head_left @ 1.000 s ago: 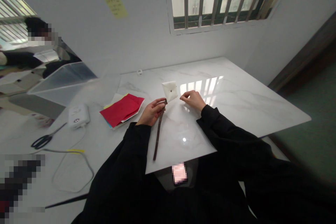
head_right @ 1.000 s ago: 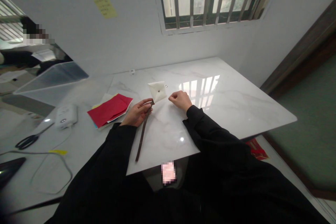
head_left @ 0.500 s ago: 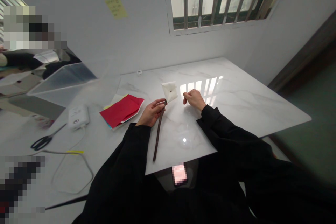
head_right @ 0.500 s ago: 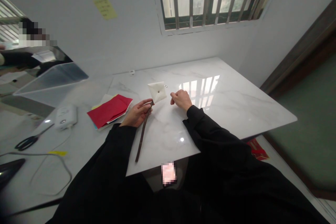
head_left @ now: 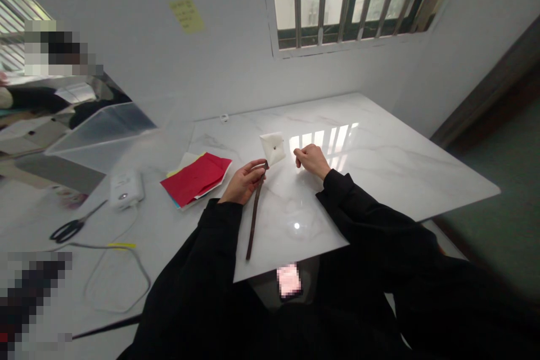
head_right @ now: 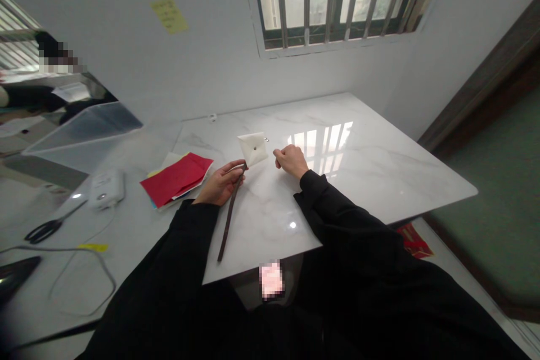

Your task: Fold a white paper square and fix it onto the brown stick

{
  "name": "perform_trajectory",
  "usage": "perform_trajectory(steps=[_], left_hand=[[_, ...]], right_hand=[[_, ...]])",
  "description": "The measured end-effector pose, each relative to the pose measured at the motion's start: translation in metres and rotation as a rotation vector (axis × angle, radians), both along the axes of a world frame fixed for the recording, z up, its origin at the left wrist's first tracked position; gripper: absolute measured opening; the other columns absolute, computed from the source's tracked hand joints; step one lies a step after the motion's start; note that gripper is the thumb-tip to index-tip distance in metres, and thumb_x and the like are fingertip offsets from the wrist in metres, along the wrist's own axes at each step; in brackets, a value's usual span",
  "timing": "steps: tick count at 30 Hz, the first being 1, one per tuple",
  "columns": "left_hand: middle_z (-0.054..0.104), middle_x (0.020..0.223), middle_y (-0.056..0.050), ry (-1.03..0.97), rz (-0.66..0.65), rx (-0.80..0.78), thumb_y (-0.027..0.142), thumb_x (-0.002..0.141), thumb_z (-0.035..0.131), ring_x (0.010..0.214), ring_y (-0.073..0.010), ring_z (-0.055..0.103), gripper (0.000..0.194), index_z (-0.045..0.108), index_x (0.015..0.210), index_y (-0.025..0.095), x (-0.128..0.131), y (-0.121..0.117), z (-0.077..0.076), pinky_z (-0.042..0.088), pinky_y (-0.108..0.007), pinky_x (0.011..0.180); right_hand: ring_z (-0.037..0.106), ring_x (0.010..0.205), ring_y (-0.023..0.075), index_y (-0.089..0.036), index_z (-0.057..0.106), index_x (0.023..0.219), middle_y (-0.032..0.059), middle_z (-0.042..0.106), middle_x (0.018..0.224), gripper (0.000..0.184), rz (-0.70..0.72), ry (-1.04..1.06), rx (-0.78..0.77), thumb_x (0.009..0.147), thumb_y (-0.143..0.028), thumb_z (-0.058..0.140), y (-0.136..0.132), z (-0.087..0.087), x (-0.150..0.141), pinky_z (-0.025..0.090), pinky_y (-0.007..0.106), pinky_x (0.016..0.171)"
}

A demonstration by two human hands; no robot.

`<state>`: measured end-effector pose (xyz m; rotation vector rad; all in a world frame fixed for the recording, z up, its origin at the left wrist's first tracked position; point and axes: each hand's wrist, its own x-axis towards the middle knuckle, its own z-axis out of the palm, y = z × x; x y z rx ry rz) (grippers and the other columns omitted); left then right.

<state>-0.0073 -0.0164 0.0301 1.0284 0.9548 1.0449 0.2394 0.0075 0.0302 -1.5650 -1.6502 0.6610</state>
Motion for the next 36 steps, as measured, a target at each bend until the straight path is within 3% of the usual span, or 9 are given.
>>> perform_trajectory(steps=[14, 19, 22, 25, 27, 29, 31, 33, 36], left_hand=[[0.075, 0.098, -0.006, -0.011, -0.005, -0.022, 0.022, 0.069, 0.088, 0.07, -0.0104, 0.065, 0.045, 0.073, 0.112, 0.016, 0.001, -0.002, 0.002, 0.053, -0.022, 0.068], [0.074, 0.096, -0.005, -0.013, -0.007, -0.013, 0.023, 0.068, 0.089, 0.07, -0.0096, 0.065, 0.047, 0.073, 0.112, 0.015, -0.001, -0.001, 0.001, 0.052, -0.021, 0.067], [0.074, 0.094, -0.005, -0.006, -0.013, -0.01, 0.025, 0.067, 0.09, 0.07, -0.0097, 0.065, 0.049, 0.073, 0.111, 0.015, -0.001, 0.0, 0.0, 0.052, -0.02, 0.066], [0.074, 0.093, -0.004, -0.007, -0.011, -0.009, 0.025, 0.065, 0.091, 0.068, -0.0096, 0.064, 0.05, 0.073, 0.111, 0.015, -0.001, 0.0, 0.001, 0.051, -0.02, 0.064], [0.074, 0.094, -0.004, -0.016, -0.005, -0.011, 0.024, 0.066, 0.091, 0.068, -0.0094, 0.065, 0.05, 0.073, 0.111, 0.015, 0.0, 0.0, 0.001, 0.051, -0.02, 0.064], [0.075, 0.095, -0.004, -0.025, 0.0, -0.016, 0.024, 0.067, 0.091, 0.069, -0.0093, 0.065, 0.049, 0.073, 0.112, 0.015, 0.0, -0.001, 0.002, 0.052, -0.02, 0.066], [0.075, 0.095, -0.004, -0.036, 0.002, -0.024, 0.022, 0.067, 0.091, 0.069, -0.0094, 0.066, 0.049, 0.073, 0.111, 0.015, 0.0, -0.001, 0.003, 0.053, -0.02, 0.066], [0.075, 0.095, -0.004, -0.047, 0.001, -0.03, 0.021, 0.066, 0.091, 0.069, -0.0093, 0.066, 0.048, 0.073, 0.111, 0.015, 0.001, -0.002, 0.004, 0.053, -0.019, 0.066], [0.076, 0.099, -0.006, -0.051, 0.008, -0.022, 0.019, 0.067, 0.089, 0.069, -0.009, 0.066, 0.046, 0.073, 0.11, 0.014, 0.001, -0.002, 0.004, 0.054, -0.02, 0.066]], right_hand=[[0.054, 0.049, 0.0137, -0.018, 0.061, 0.041, 0.0015, 0.047, 0.036, 0.047, 0.04, 0.048, 0.017, 0.086, -0.025, 0.049, -0.004, 0.005, -0.002, 0.041, 0.025, 0.064], [0.056, 0.05, 0.0135, -0.018, 0.06, 0.042, 0.0009, 0.051, 0.039, 0.05, -0.043, 0.146, 0.1, 0.089, -0.026, 0.048, -0.002, 0.002, -0.002, 0.044, 0.025, 0.069], [0.06, 0.057, 0.0144, -0.018, 0.063, 0.048, 0.0014, 0.057, 0.047, 0.056, -0.115, 0.175, 0.16, 0.097, -0.037, 0.045, 0.0, 0.0, 0.001, 0.044, 0.026, 0.075], [0.063, 0.064, 0.0157, -0.017, 0.075, 0.072, 0.0012, 0.065, 0.059, 0.047, -0.114, 0.174, 0.149, 0.099, -0.042, 0.044, 0.001, -0.001, 0.002, 0.045, 0.027, 0.077], [0.065, 0.071, 0.0172, -0.016, 0.075, 0.112, 0.0002, 0.069, 0.068, 0.036, -0.085, 0.18, 0.093, 0.094, -0.035, 0.051, 0.002, -0.003, 0.001, 0.045, 0.028, 0.079], [0.065, 0.076, 0.0187, -0.013, 0.052, 0.149, -0.0005, 0.071, 0.073, 0.066, -0.032, 0.185, -0.002, 0.086, -0.029, 0.058, 0.002, -0.006, 0.0, 0.046, 0.029, 0.079], [0.063, 0.075, 0.0183, -0.01, 0.033, 0.161, -0.0008, 0.072, 0.075, 0.088, 0.061, 0.188, -0.09, 0.08, -0.025, 0.062, 0.001, -0.008, -0.002, 0.045, 0.028, 0.075], [0.058, 0.069, 0.016, -0.01, 0.047, 0.155, -0.0007, 0.07, 0.074, 0.079, 0.2, 0.158, -0.145, 0.078, -0.025, 0.061, 0.001, -0.009, -0.003, 0.043, 0.026, 0.069], [0.052, 0.062, 0.013, -0.011, 0.08, 0.101, 0.0007, 0.064, 0.066, 0.035, 0.363, 0.053, -0.167, 0.081, -0.024, 0.054, 0.003, -0.008, -0.003, 0.037, 0.026, 0.063]])
